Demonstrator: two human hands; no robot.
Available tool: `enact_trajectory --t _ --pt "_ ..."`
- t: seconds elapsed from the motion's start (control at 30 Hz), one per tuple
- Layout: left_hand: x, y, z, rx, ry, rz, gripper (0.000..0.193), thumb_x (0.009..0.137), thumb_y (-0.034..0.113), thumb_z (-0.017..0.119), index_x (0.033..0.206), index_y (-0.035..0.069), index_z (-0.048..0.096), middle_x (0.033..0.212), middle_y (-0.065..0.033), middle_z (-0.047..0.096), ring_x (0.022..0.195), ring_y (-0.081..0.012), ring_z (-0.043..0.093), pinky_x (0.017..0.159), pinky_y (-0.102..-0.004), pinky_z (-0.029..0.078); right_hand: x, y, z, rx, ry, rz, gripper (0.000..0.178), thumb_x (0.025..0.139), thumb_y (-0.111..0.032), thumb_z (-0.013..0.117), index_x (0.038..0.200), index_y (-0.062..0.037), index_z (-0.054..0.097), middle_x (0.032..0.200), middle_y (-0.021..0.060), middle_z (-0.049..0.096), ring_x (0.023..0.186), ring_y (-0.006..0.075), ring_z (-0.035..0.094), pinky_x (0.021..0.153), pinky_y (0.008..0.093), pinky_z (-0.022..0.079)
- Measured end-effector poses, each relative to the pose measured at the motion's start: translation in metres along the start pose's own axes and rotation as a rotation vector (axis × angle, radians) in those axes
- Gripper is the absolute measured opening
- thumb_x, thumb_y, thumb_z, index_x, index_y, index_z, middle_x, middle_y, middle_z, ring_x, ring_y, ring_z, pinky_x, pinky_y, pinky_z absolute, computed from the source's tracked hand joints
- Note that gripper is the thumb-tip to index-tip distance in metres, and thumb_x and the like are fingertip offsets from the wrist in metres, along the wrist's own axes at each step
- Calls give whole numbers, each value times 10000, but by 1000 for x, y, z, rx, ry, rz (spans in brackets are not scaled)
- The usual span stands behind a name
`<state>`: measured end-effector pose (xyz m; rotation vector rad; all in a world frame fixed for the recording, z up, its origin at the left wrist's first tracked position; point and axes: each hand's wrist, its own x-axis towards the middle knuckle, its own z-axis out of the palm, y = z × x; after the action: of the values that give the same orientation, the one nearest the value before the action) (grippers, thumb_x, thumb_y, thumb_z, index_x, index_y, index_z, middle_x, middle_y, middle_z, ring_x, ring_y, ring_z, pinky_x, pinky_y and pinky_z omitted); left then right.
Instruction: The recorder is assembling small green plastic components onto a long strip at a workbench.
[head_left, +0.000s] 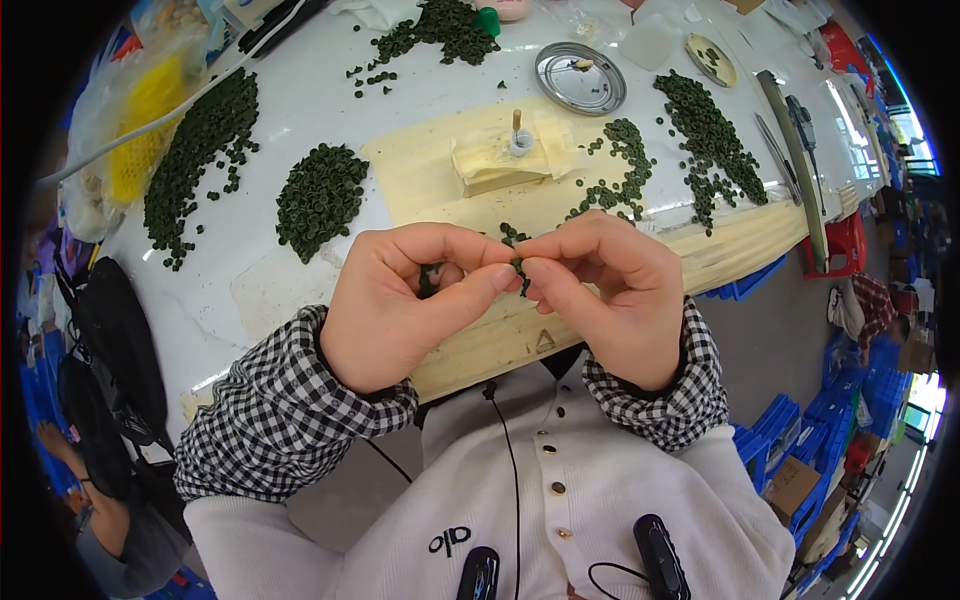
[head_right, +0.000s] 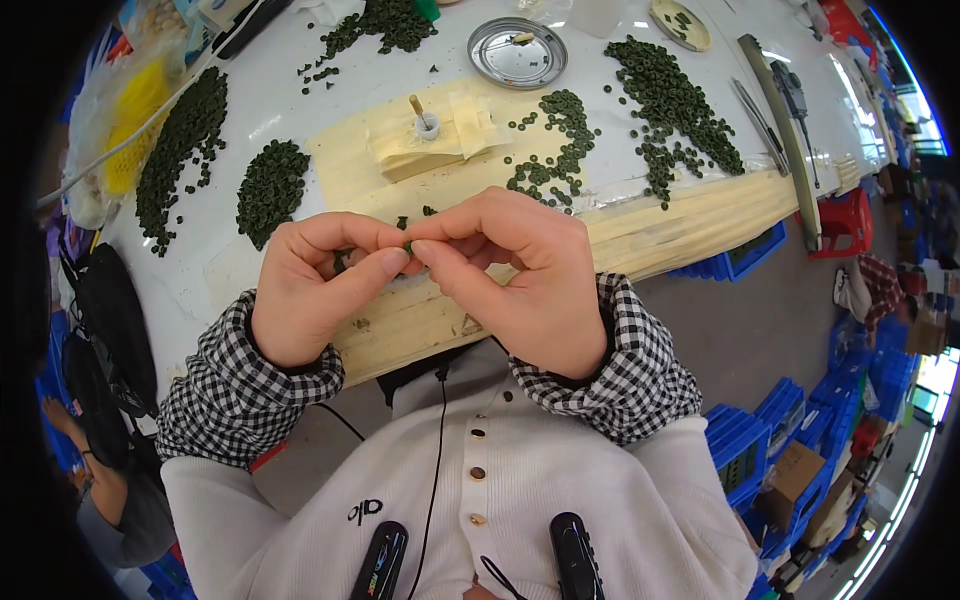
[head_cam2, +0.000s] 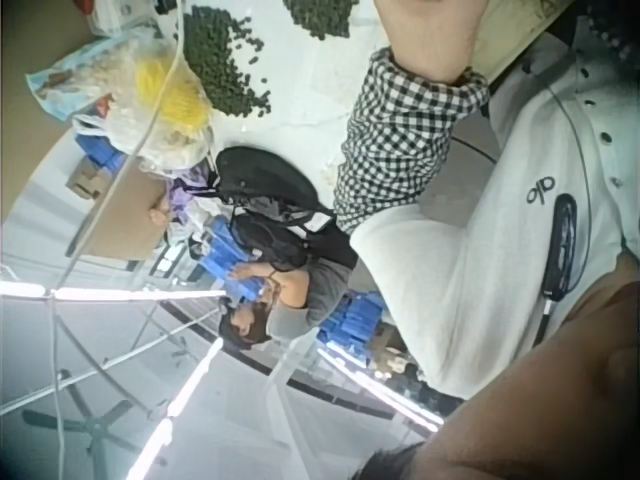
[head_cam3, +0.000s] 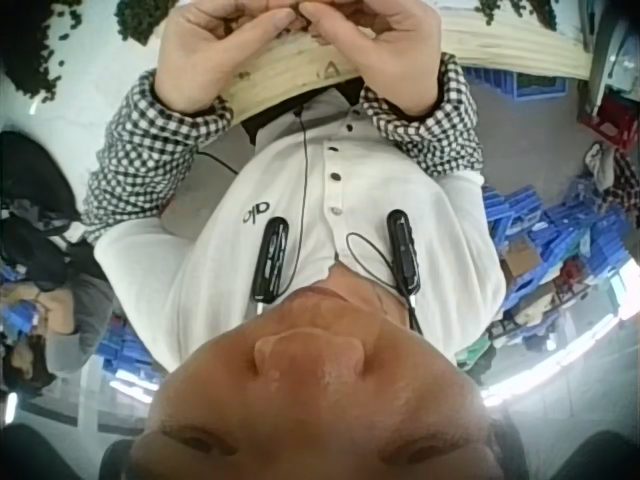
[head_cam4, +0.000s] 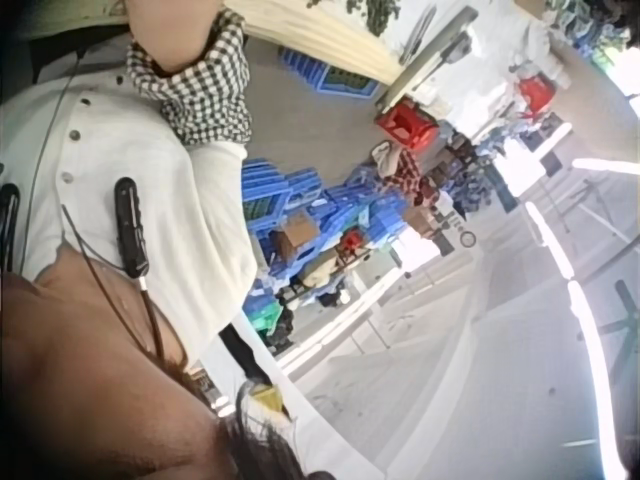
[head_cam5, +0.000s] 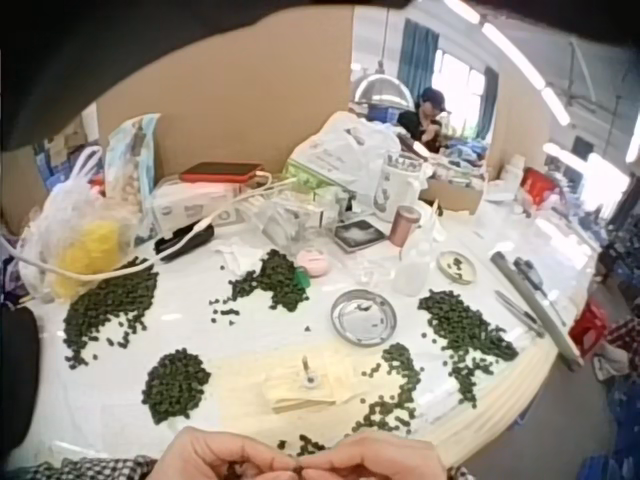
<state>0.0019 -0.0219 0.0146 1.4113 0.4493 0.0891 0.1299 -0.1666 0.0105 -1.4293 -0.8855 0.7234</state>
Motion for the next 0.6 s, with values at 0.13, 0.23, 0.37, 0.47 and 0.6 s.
enact_trajectory --t 0.13,0.23,0.37,0.47,0.6 --pt "-1 1 0 38 6 15 119 824 12 602 928 -40 629 840 -73 668 741 -45 572 674 -175 440 0 0 -1 35 -15 37 148 817 -18 608 954 24 643 852 69 608 726 95 614 632 205 501" --pt "-1 1 1 46 13 30 116 815 8 608 920 -36 633 818 -50 665 679 -12 517 619 -157 409 -1 1 -1 24 -14 21 146 814 -18 610 950 22 643 841 65 606 722 93 612 629 205 500" --pt "-3 -1 5 13 47 62 128 802 38 627 903 -36 651 690 61 577 558 20 358 501 -149 300 -1 0 0 6 -6 26 133 806 -12 613 930 24 643 828 63 604 715 92 610 624 205 499" --pt "-2 -1 4 19 29 64 123 799 33 626 897 -37 651 693 56 583 559 21 361 503 -150 302 -2 0 1 7 -4 19 120 800 -6 614 913 25 641 824 62 603 706 90 607 620 204 497" --pt "-3 -1 4 9 33 70 123 798 32 626 898 -36 651 707 50 593 560 20 364 505 -151 306 -2 -1 3 -3 5 7 115 798 -2 614 906 24 641 820 61 603 697 89 604 617 203 495"
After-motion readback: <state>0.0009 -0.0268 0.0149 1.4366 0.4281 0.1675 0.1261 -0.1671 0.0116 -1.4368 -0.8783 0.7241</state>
